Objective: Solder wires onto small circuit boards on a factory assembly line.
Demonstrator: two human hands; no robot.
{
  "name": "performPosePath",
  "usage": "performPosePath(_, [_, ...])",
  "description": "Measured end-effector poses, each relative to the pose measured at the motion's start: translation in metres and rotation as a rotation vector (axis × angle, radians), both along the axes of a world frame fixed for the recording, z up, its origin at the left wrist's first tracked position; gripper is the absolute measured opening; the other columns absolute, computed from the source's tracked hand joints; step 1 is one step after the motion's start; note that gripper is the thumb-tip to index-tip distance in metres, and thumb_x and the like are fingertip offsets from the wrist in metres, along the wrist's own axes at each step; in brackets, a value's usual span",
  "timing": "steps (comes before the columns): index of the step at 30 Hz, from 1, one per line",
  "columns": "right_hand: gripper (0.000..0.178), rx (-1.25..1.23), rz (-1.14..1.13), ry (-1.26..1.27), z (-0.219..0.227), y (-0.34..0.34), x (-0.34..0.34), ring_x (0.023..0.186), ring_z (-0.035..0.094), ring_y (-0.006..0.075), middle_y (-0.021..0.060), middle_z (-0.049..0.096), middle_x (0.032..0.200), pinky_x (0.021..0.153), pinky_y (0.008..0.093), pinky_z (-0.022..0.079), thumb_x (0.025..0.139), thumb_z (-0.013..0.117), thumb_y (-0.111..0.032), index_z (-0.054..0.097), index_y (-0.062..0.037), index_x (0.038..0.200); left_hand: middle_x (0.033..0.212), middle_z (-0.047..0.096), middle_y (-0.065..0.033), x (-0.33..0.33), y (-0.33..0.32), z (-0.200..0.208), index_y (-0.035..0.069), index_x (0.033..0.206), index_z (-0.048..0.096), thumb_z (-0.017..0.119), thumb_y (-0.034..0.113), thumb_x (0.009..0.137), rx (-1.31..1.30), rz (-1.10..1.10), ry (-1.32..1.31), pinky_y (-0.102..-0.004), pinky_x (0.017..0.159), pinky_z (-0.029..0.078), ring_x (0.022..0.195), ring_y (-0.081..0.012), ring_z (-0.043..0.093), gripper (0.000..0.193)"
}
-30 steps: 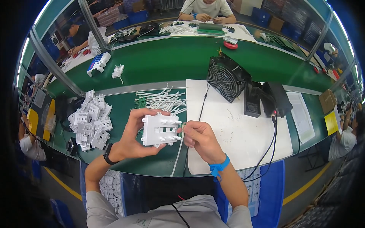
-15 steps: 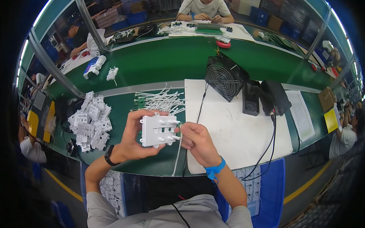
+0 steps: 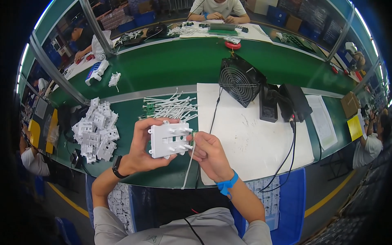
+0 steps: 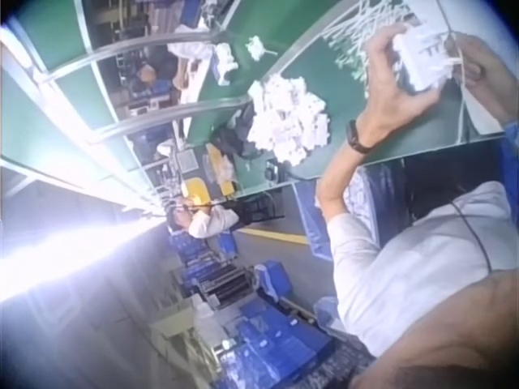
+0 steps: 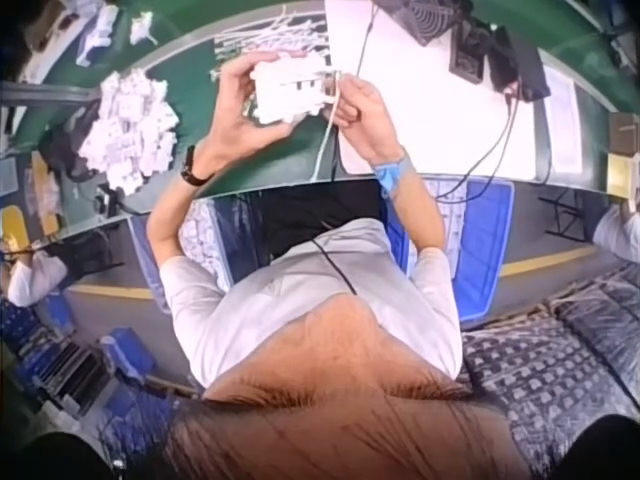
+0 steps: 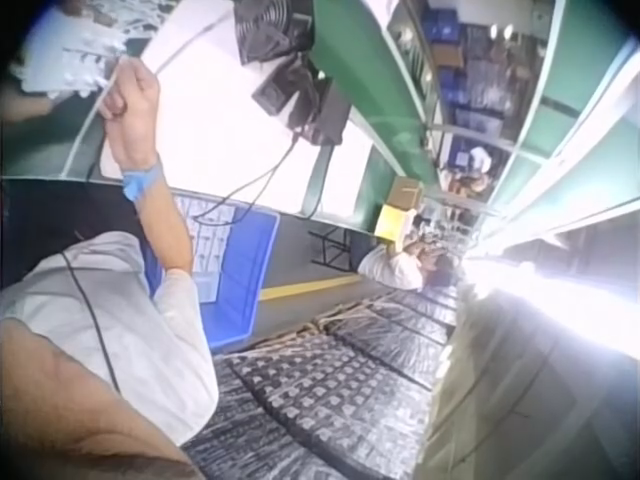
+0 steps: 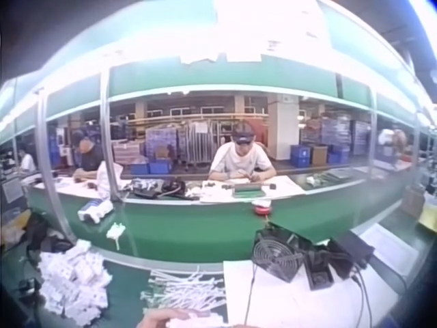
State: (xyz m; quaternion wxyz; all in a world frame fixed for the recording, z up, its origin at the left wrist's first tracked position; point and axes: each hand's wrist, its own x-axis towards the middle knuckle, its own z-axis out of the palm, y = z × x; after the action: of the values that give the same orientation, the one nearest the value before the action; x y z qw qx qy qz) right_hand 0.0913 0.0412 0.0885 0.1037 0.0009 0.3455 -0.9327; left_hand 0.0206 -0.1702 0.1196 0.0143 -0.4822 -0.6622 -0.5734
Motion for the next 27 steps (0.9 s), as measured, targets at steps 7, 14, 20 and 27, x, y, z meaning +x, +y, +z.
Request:
performPosePath(7, [0.030,0.093,-0.123,-0.094,0.010,-0.009,0.008,0.056,0.028,0.0033,-0.0094,0.032,0.062,0.057,0.0233,0.029,0.106,0.059,-0.025,0.068,0.0032,0.113,0.144,0.052,-0.0230,-0.002,0.000,-0.011,0.009,0.140,0.035,0.086,-0.003,0.074,0.007,0.003,-0.049,-0.0437,0.108,0.049,0.132,-0.0325,0.057,0.084])
performPosePath(14, [0.033,0.044,-0.132,-0.107,0.008,-0.011,0.012,0.055,0.024,0.0032,-0.0103,0.028,0.061,0.057,0.0244,0.027,0.107,0.059,-0.027,0.068,0.0047,0.114,0.144,0.051,-0.0224,0.001,0.007,-0.016,0.008,0.140,0.034,0.084,-0.004,0.075,0.066,-0.019,-0.075,-0.0441,0.106,0.051,0.133,-0.0320,0.056,0.083])
performPosePath(20, [0.035,0.063,-0.155,-0.116,0.006,-0.014,0.012,0.054,0.023,0.0034,-0.0105,0.027,0.060,0.056,0.0247,0.027,0.107,0.059,-0.027,0.067,0.0057,0.115,0.144,0.051,-0.0225,0.001,0.006,-0.017,0.008,0.141,0.033,0.084,-0.004,0.075,0.055,-0.014,-0.082,-0.0443,0.106,0.051,0.133,-0.0319,0.056,0.085])
performPosePath(27, [0.034,0.132,-0.147,-0.132,0.009,-0.015,0.014,0.055,0.024,0.0033,-0.0099,0.030,0.061,0.056,0.0245,0.026,0.106,0.060,-0.027,0.068,0.0056,0.114,0.145,0.050,-0.0234,0.004,0.003,-0.018,0.009,0.140,0.034,0.084,-0.005,0.074,0.047,-0.039,-0.080,-0.0458,0.106,0.052,0.136,-0.0342,0.054,0.084])
